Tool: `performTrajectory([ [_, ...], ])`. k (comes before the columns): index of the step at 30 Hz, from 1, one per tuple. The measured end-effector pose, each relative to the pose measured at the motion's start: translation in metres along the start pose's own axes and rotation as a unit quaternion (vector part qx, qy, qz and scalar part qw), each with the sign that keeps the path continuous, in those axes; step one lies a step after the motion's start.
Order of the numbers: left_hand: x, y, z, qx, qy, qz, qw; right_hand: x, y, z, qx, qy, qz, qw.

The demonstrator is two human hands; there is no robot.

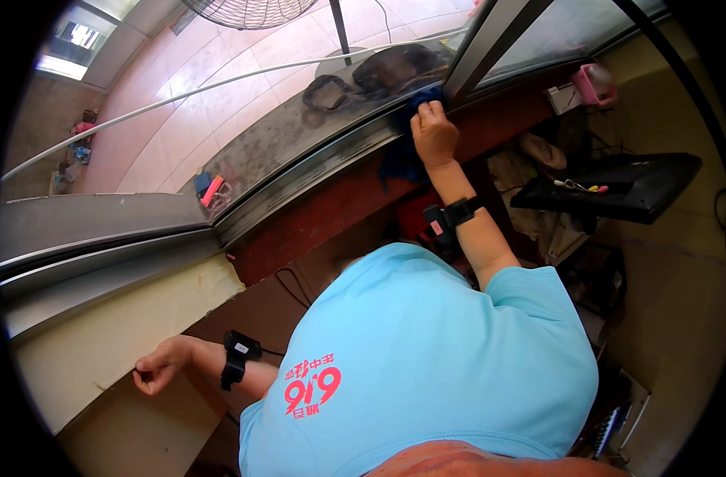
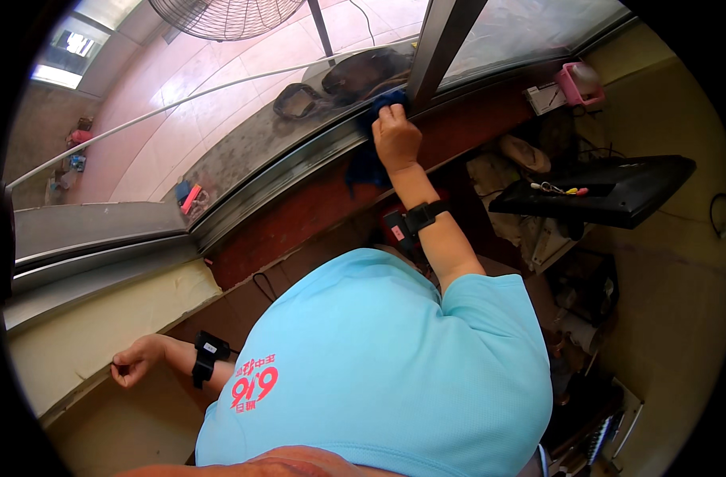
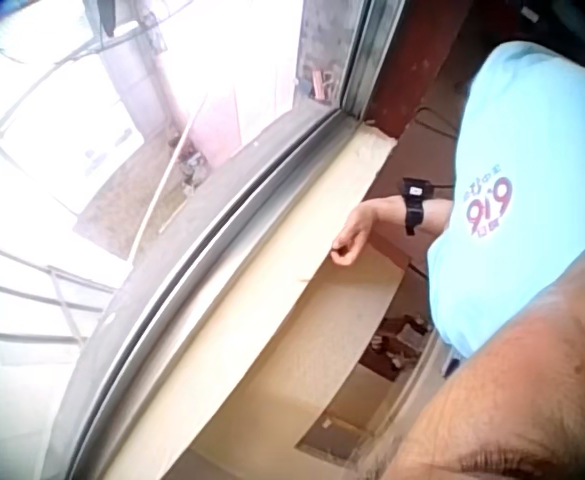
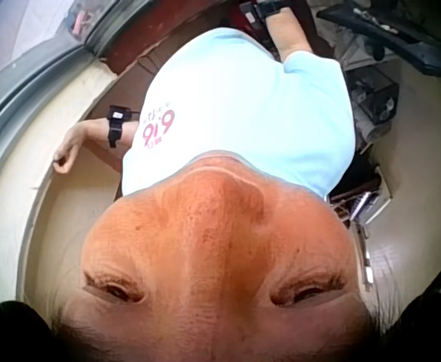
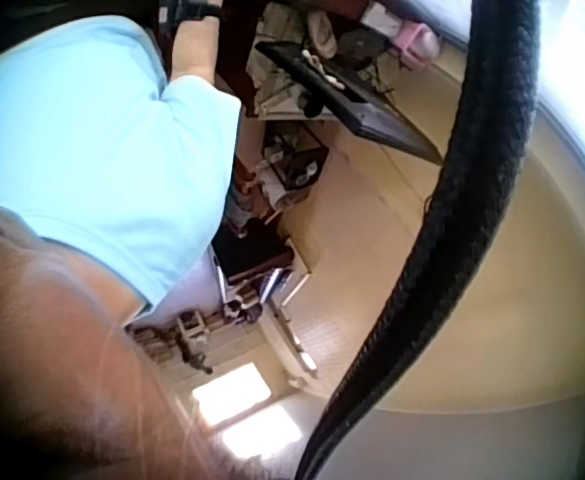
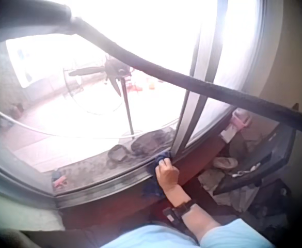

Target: The person wipes the glass pane and the metal frame of a sliding window with a blue cloth.

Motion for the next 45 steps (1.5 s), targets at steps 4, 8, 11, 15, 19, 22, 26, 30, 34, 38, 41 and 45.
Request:
performTrajectory([
  [4, 0.005, 0.001, 0.001, 0.001, -0.002, -0.009, 1.000, 0.042, 0.000, -0.012, 0.031, 0.068, 0.055, 0.996],
  [8, 0.008, 0.002, 0.001, 0.001, -0.001, -0.011, 1.000, 0.085, 0.001, -0.024, 0.031, 0.180, 0.117, 0.976],
  [11, 0.008, 0.000, -0.001, 0.004, -0.006, 0.007, 1.000, 0.085, 0.004, -0.019, 0.038, 0.232, 0.109, 0.966],
  [15, 0.010, 0.002, 0.000, 0.013, -0.012, 0.021, 1.000, 0.033, 0.008, -0.001, 0.050, 0.170, 0.023, 0.984],
  [19, 0.009, 0.003, 0.000, 0.019, -0.015, 0.037, 0.999, -0.017, 0.004, 0.004, 0.041, 0.065, -0.048, 0.996],
  [22, 0.008, 0.003, 0.000, 0.009, -0.015, 0.030, 0.999, -0.004, 0.001, 0.000, 0.037, 0.054, -0.001, 0.998],
  [26, 0.006, 0.003, -0.002, 0.007, -0.009, 0.032, 0.999, 0.050, 0.001, -0.015, 0.044, 0.104, 0.090, 0.990],
  [30, 0.006, 0.000, 0.000, 0.001, -0.017, 0.025, 1.000, 0.105, -0.006, -0.033, 0.068, 0.201, 0.139, 0.967],
  [34, 0.011, 0.003, 0.000, 0.006, -0.028, 0.023, 0.999, 0.091, 0.001, -0.018, 0.076, 0.238, 0.122, 0.961],
  [38, 0.010, 0.003, 0.000, 0.006, -0.026, 0.040, 0.999, 0.013, 0.005, -0.001, 0.059, 0.119, 0.011, 0.991],
  [41, 0.010, 0.003, 0.000, 0.002, -0.026, 0.040, 0.999, -0.026, 0.000, 0.004, 0.046, 0.033, -0.068, 0.996],
  [45, 0.010, 0.002, -0.001, 0.002, -0.021, 0.039, 0.999, -0.009, -0.013, -0.005, 0.054, -0.053, -0.071, 0.995],
])
Point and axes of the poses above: each hand's wrist, its own z-axis towards the middle knuckle, its own y-axis out of the back of the hand, x = y × z, the point moved 5 cm from there along z, towards the middle knuckle, and after that the axes turned 5 degrees about -z, right-handed, at the moved point
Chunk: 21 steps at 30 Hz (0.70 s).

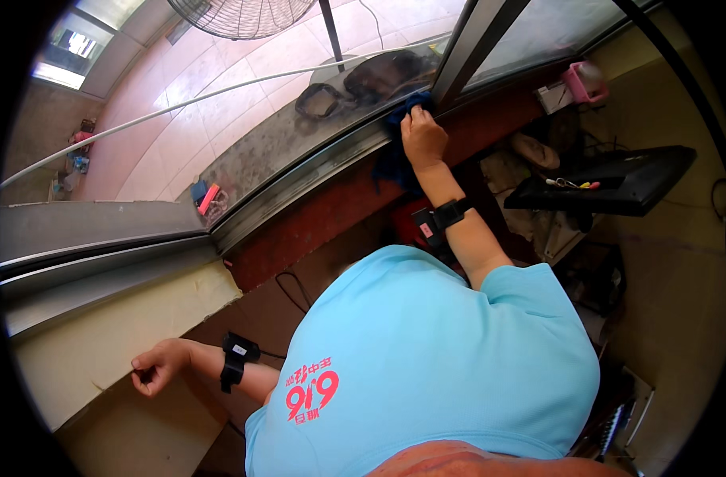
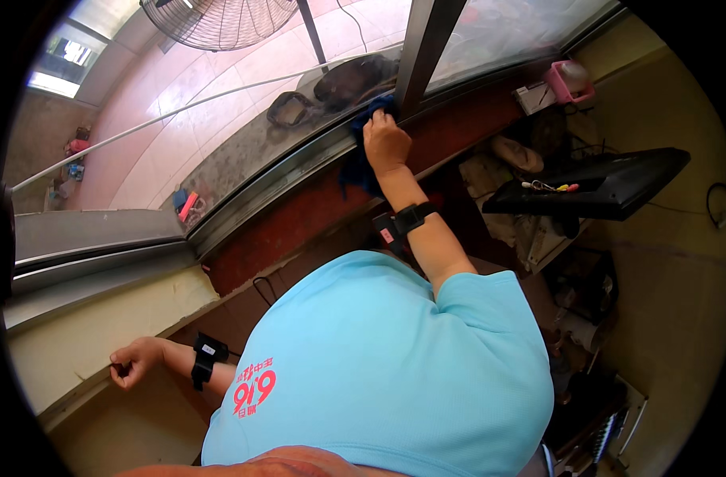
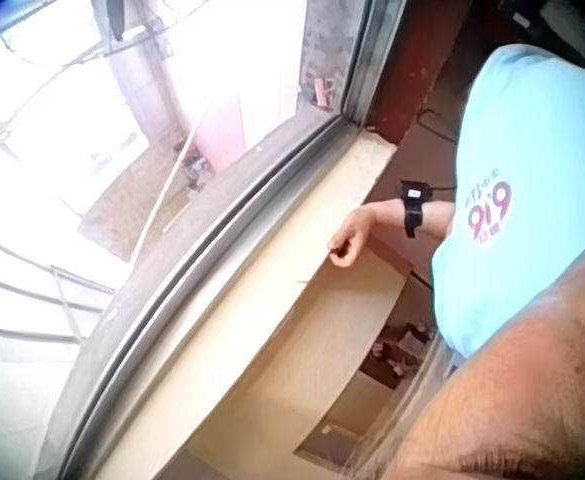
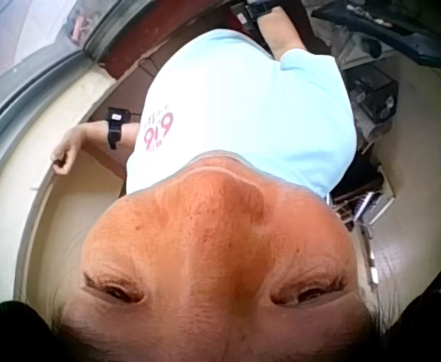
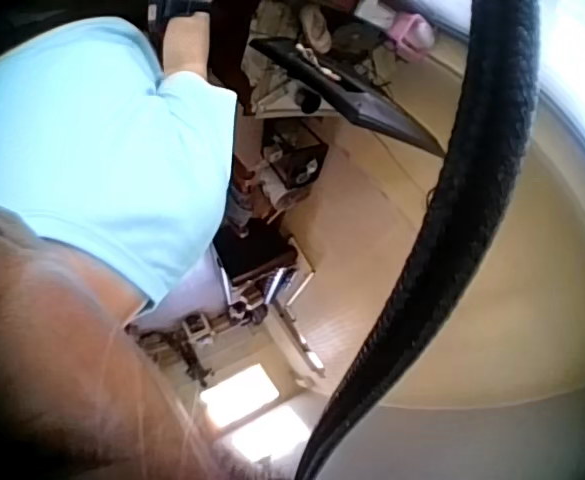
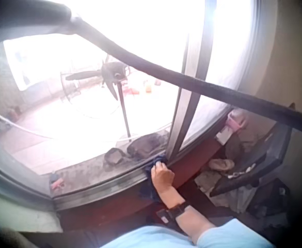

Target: The person wipes the glass pane and the metal frame of a sliding window with a blue cloth.

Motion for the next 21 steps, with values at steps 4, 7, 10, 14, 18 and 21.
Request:
performTrajectory([
  [4, 0.001, 0.002, 0.001, -0.008, -0.001, -0.017, 1.000, -0.002, 0.005, 0.004, 0.042, 0.025, -0.010, 0.999],
  [7, 0.002, 0.003, 0.001, -0.002, 0.000, -0.001, 1.000, -0.012, 0.008, 0.008, 0.036, 0.019, -0.011, 0.999],
  [10, -0.003, -0.001, 0.001, 0.002, -0.004, -0.010, 1.000, -0.010, 0.001, 0.004, 0.010, -0.015, 0.033, 0.999],
  [14, -0.001, 0.001, 0.000, -0.002, -0.006, -0.014, 1.000, -0.007, 0.006, 0.002, 0.046, 0.007, 0.090, 0.995],
  [18, -0.002, 0.003, 0.001, 0.000, 0.007, -0.014, 1.000, 0.008, 0.011, -0.016, 0.090, 0.037, 0.235, 0.967],
  [21, -0.003, 0.000, -0.001, 0.003, 0.027, -0.030, 0.999, 0.018, 0.009, -0.027, 0.103, -0.046, 0.445, 0.888],
])
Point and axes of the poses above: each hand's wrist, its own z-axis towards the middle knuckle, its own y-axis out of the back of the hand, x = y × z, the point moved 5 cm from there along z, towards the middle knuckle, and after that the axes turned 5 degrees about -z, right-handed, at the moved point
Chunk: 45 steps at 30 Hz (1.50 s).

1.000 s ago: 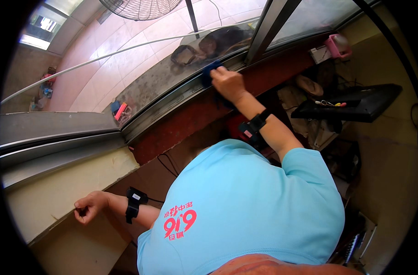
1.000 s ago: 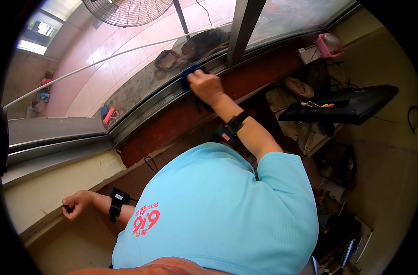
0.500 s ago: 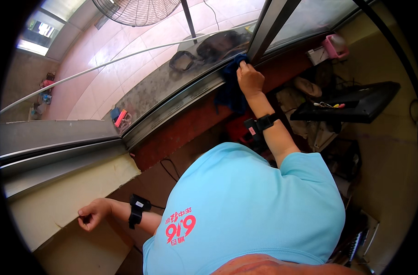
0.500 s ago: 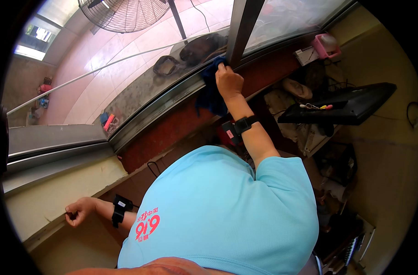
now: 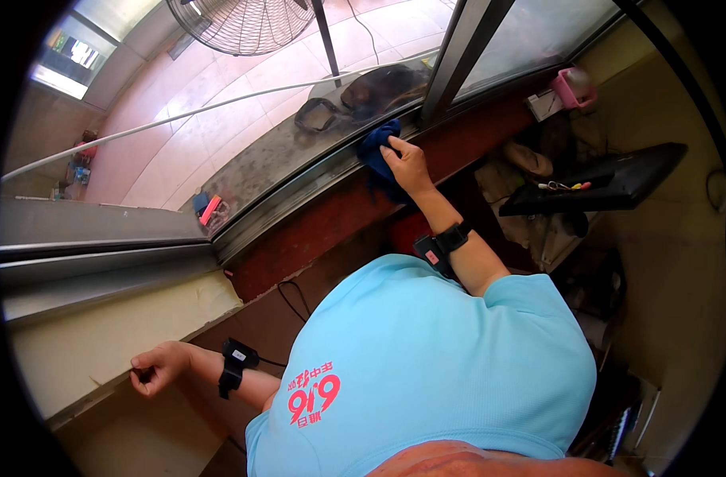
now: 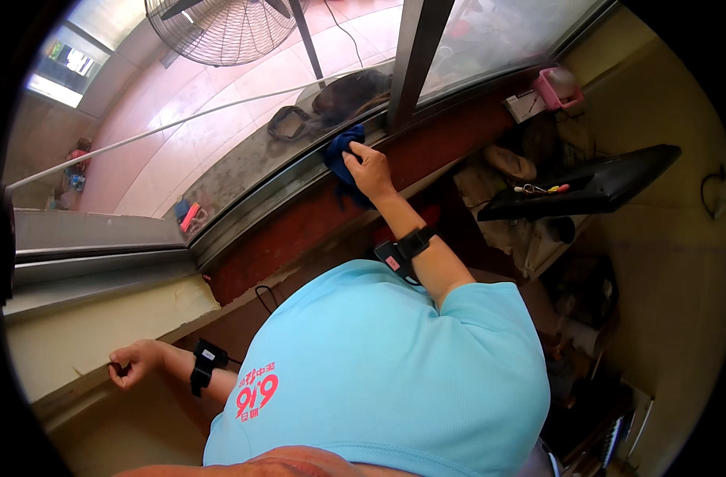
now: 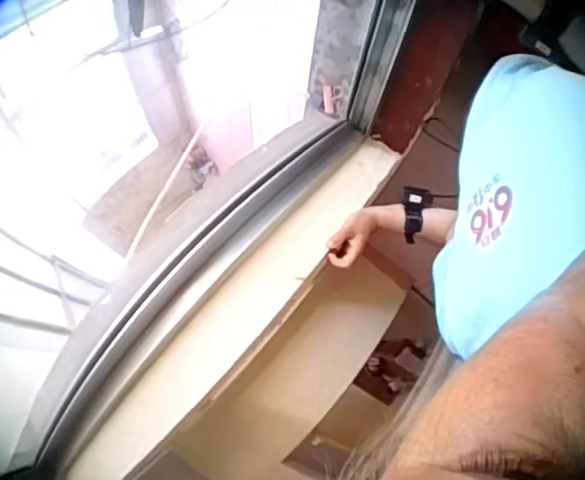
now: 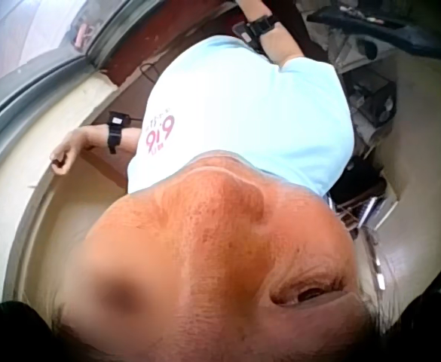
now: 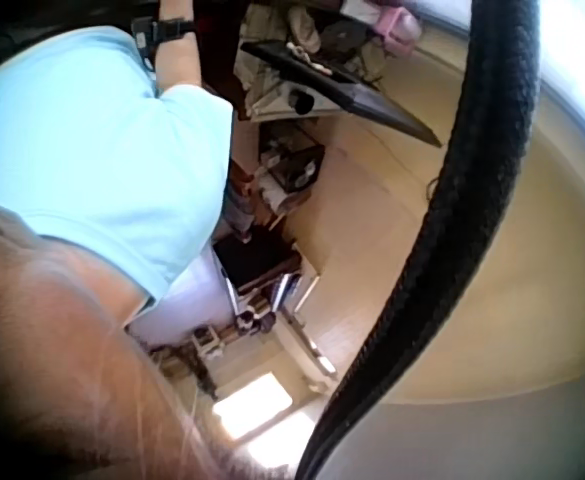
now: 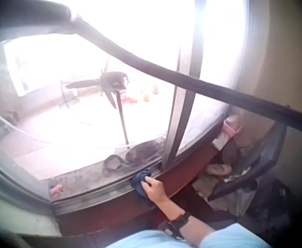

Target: The person wipes the glass pane and the metal frame of a sliding window with a blue cloth.

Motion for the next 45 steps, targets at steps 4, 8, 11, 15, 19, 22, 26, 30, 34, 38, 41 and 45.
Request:
performTrajectory([
  [4, 0.007, 0.005, 0.001, 0.010, -0.001, 0.017, 1.000, 0.032, 0.007, 0.006, 0.091, -0.243, 0.463, 0.848],
  [8, -0.030, 0.000, 0.010, -0.003, -0.053, -0.046, 0.998, 0.084, 0.025, 0.004, 0.162, -0.263, 0.638, 0.706],
  [11, -0.083, -0.019, 0.002, 0.121, -0.074, -0.180, 0.973, 0.094, 0.020, -0.005, 0.181, -0.270, 0.657, 0.680],
  [15, -0.160, -0.099, -0.048, 0.553, 0.044, -0.380, 0.741, 0.093, -0.002, -0.020, 0.210, -0.258, 0.703, 0.629],
  [19, -0.204, -0.120, -0.101, 0.714, 0.038, -0.481, 0.507, 0.129, -0.011, -0.029, 0.197, -0.246, 0.696, 0.644],
  [22, -0.229, -0.128, -0.128, 0.696, 0.154, -0.547, 0.440, 0.159, -0.011, -0.037, 0.183, -0.250, 0.663, 0.682],
  [26, -0.232, -0.139, -0.159, 0.625, 0.432, -0.563, 0.325, 0.160, -0.020, -0.050, 0.209, -0.236, 0.618, 0.720],
  [30, -0.241, -0.146, -0.139, 0.518, 0.483, -0.609, 0.357, 0.154, -0.022, -0.062, 0.272, -0.213, 0.597, 0.724],
  [34, -0.276, -0.142, -0.098, 0.624, 0.275, -0.567, 0.462, 0.123, -0.046, -0.077, 0.339, -0.235, 0.493, 0.766],
  [38, -0.311, -0.101, -0.095, 0.673, 0.012, -0.662, 0.330, 0.081, -0.059, -0.087, 0.299, -0.233, 0.375, 0.846],
  [41, -0.305, -0.072, -0.090, 0.690, -0.058, -0.678, 0.245, 0.083, -0.033, -0.075, 0.255, -0.172, 0.363, 0.880],
  [45, -0.274, -0.090, -0.061, 0.745, -0.031, -0.616, 0.254, 0.093, -0.002, -0.048, 0.186, -0.047, 0.308, 0.932],
])
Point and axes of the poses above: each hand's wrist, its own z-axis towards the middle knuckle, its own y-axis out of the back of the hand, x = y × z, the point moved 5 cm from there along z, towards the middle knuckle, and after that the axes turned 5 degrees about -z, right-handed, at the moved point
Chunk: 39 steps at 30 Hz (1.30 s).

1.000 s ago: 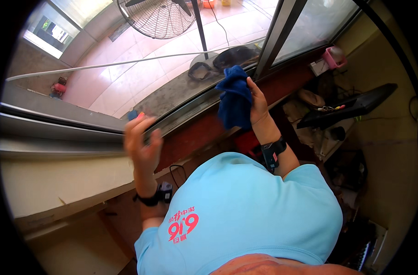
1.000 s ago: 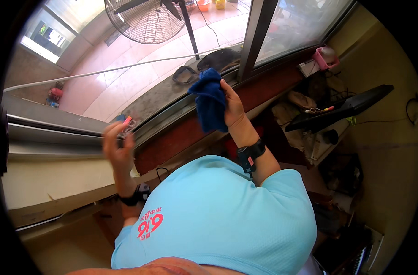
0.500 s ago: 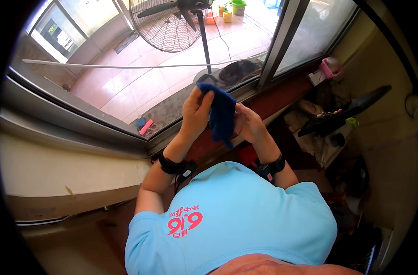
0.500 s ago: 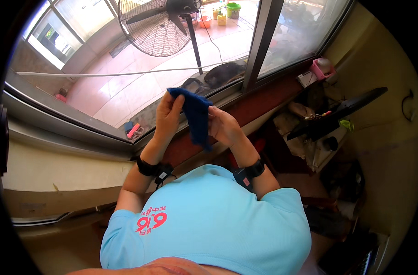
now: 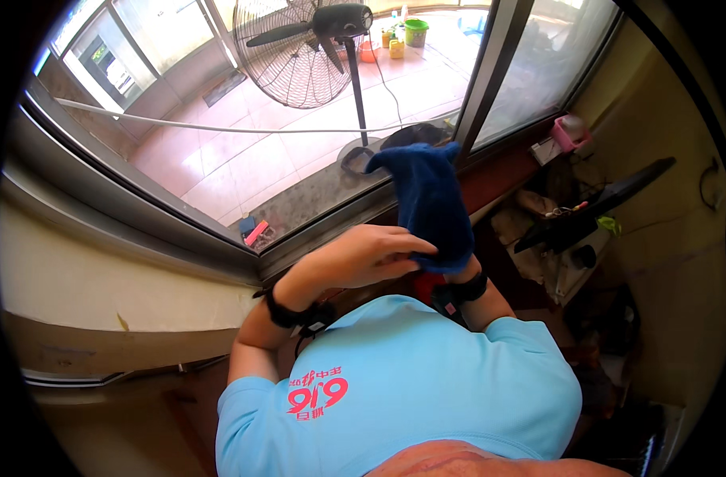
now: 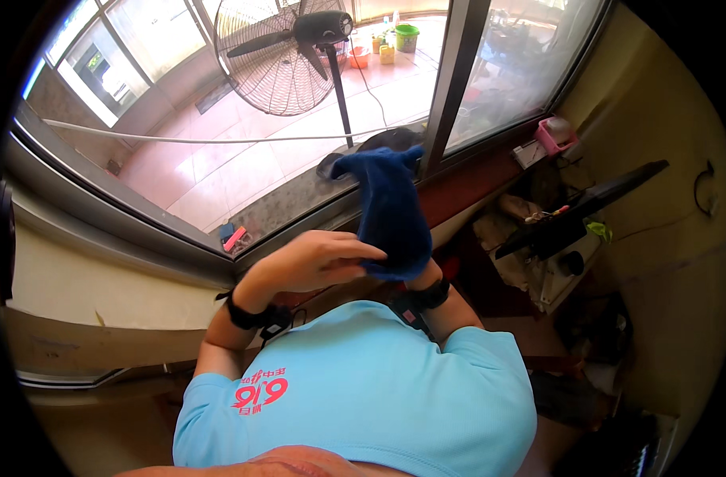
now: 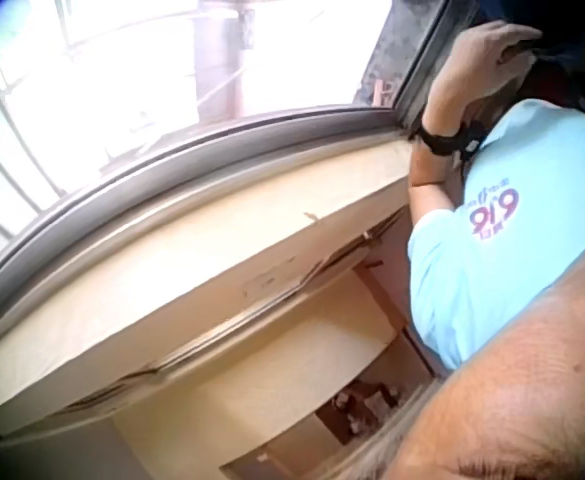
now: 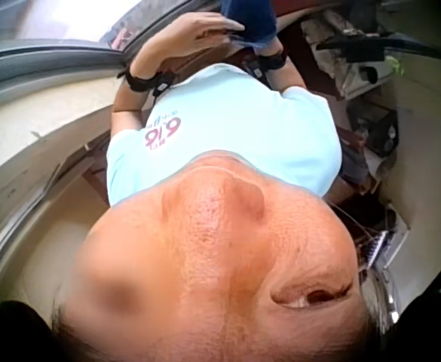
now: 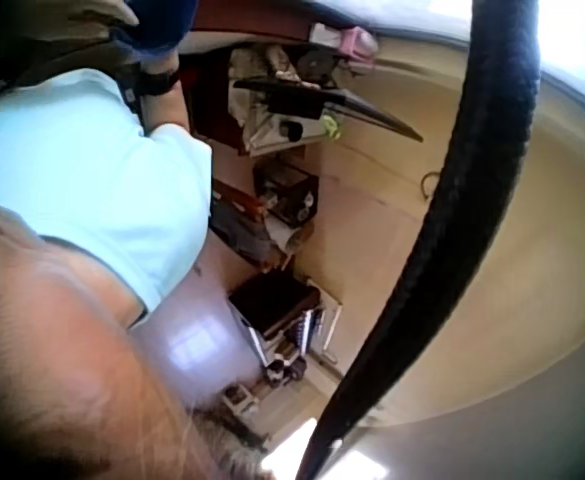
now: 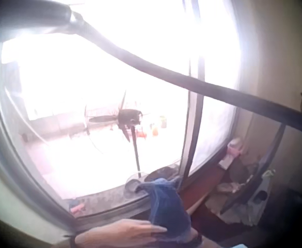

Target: The person wipes the glass pane and the metal frame of a sliding window with a blue cloth.

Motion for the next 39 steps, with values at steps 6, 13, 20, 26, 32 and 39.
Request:
performTrajectory([
  [6, 0.012, 0.059, -0.088, -0.225, 0.106, 0.000, 0.969, 0.009, 0.018, 0.041, -0.070, 0.184, -0.273, 0.942],
  [13, 0.027, 0.045, -0.080, -0.318, 0.100, 0.180, 0.925, 0.084, -0.081, 0.024, 0.050, 0.367, -0.477, 0.797],
  [20, 0.063, 0.042, -0.057, -0.357, 0.111, 0.059, 0.925, 0.101, -0.091, 0.005, 0.151, 0.358, -0.373, 0.843],
  [26, 0.077, 0.029, -0.055, -0.333, 0.119, 0.009, 0.935, 0.083, -0.052, 0.004, 0.087, 0.234, -0.122, 0.961],
  [32, 0.033, 0.038, -0.081, -0.333, 0.145, 0.153, 0.919, 0.039, -0.009, 0.025, -0.143, 0.292, -0.120, 0.938],
  [39, -0.087, 0.039, -0.238, -0.583, 0.064, 0.475, 0.656, 0.040, -0.011, 0.061, -0.261, 0.361, -0.432, 0.784],
])
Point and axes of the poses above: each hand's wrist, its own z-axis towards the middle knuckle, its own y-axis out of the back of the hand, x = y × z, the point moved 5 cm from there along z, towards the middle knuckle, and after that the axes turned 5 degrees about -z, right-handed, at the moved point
